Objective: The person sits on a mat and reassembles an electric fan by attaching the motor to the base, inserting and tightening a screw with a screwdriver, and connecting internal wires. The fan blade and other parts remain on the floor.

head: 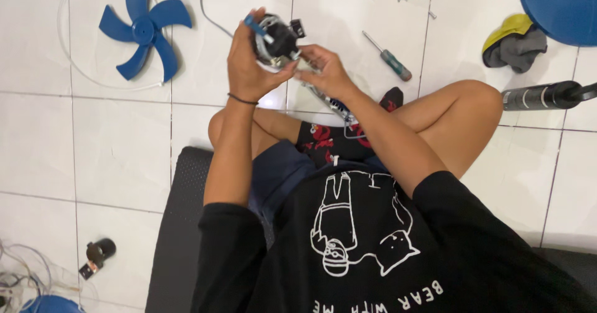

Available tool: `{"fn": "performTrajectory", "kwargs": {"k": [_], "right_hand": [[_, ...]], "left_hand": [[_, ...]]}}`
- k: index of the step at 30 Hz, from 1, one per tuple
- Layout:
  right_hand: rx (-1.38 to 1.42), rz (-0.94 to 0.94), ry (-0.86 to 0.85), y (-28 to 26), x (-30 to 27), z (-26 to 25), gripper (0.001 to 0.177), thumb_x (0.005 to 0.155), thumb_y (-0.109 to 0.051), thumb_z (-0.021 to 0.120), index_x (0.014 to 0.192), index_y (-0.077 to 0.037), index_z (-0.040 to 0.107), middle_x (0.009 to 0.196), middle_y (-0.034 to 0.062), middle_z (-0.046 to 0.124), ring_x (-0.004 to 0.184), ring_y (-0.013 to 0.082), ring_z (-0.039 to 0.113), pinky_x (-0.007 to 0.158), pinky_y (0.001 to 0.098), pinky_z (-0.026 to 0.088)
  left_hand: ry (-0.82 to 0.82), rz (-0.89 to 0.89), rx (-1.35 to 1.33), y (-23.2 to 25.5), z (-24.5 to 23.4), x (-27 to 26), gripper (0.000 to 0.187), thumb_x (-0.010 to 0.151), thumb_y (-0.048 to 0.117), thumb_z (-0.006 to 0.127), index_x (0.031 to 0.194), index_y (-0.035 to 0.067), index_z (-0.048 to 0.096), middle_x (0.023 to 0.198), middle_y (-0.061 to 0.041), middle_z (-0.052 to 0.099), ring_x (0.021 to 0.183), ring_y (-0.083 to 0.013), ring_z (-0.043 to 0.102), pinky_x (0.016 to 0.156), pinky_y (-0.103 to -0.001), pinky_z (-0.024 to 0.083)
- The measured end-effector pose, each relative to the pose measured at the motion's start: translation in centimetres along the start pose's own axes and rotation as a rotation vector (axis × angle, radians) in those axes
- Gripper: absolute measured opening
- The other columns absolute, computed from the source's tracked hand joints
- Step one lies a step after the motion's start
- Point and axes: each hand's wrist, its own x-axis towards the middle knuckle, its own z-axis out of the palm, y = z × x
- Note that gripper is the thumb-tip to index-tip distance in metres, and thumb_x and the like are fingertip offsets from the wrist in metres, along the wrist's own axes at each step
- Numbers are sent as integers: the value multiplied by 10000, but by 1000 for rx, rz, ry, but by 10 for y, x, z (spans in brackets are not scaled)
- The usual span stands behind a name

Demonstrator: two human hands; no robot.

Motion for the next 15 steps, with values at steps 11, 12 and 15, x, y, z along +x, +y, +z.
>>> {"fn": "performTrajectory", "kwargs": {"k": [11, 12, 15], "right_hand": [[-225, 121, -44, 24, 24, 19, 508, 878, -61, 732, 1371, -15, 613, 1313, 105, 685, 1274, 185, 607, 1152, 359, 444], [-232, 147, -51, 26, 25, 21, 507, 868, -66, 730, 1361, -25, 620, 1309, 104, 687, 1261, 189, 615, 1133, 360, 464], [-274, 224, -71, 29, 27, 27, 510, 843, -79, 722, 1344, -51, 632, 1296, 108, 696, 1228, 207, 640, 1096, 362, 501]], "left_hand": [[101, -60, 190, -62, -5, -11, 944, 613, 238, 1061, 1362, -2, 538, 1402, -169, 544, 1240, -324, 583, 1043, -386, 546], [83, -27, 190, -71, -5, -13, 910, 627, 227, 1050, 1344, -5, 541, 1434, -197, 528, 1245, -332, 576, 1036, -379, 549], [22, -213, -83, -95, 0, -24, 835, 689, 172, 1004, 1363, -13, 547, 1377, -175, 603, 1215, -272, 639, 1048, -364, 563]]}}
